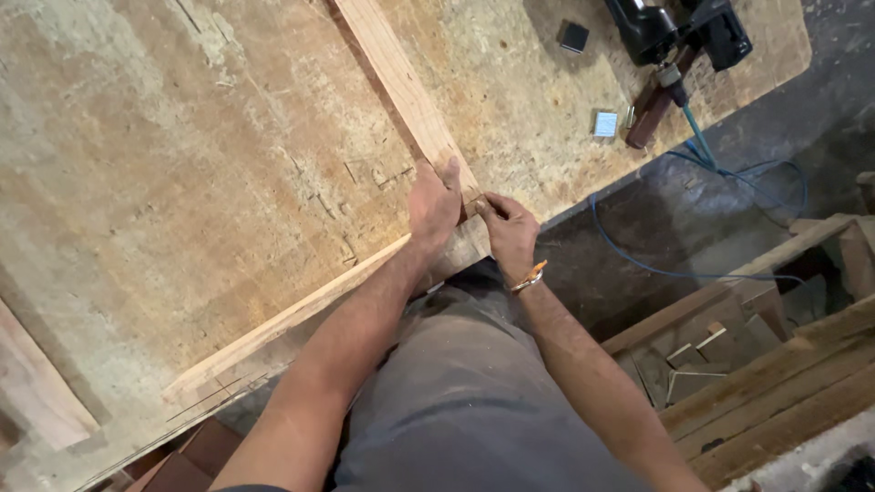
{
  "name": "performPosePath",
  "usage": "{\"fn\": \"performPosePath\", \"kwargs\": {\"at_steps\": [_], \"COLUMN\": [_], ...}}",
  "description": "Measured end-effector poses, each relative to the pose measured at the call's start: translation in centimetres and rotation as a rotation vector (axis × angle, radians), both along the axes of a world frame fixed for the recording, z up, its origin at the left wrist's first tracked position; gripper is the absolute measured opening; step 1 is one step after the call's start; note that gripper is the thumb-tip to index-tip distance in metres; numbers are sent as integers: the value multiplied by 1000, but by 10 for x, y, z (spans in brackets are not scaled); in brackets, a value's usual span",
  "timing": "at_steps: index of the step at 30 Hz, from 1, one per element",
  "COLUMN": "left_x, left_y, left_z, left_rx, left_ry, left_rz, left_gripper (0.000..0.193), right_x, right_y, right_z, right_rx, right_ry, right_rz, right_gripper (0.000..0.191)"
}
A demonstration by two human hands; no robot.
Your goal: The person assembles wooden frames on a workbench. They position wooden slats and boards against a frame base, hold them aligned, and drive nails using a pneumatic nail gun, repeating the process for multiple frame sections and repositioning pieces as needed.
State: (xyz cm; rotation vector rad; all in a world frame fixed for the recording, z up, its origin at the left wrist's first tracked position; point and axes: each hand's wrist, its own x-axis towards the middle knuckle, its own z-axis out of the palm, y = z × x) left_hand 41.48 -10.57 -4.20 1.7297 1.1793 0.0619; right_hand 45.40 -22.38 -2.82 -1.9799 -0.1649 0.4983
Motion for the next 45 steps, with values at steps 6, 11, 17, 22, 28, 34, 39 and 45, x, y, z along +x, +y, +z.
{"fn": "performPosePath", "kwargs": {"at_steps": [6,11,17,22,28,34,39,45], "left_x": [0,4,8,21,20,13,9,0], "left_y": [0,-3,-4,-4,-6,-4,-3,-2], "left_z": [5,-1,-8,-15,-22,-23,-22,-18], "left_rx": [-80,-63,10,137,389,451,312,207], "left_ry": [32,2,-12,2,7,-31,11,-44], "left_rz": [9,32,38,50,-28,3,25,38], "left_gripper": [57,55,54,49,42,42,41,43], "right_x": [0,2,21,124,303,341,350,319], "right_y": [0,-3,-10,-4,45,100,94,20], "right_z": [1,-4,3,6,1,-10,-10,51], "right_rx": [-30,-15,-157,-192,-558,-722,-756,-411], "right_ry": [26,25,-9,-53,-1111,-510,-692,-1080], "right_rz": [0,-1,170,226,301,382,433,498], "right_gripper": [26,25,30,35,74,103,78,29]}}
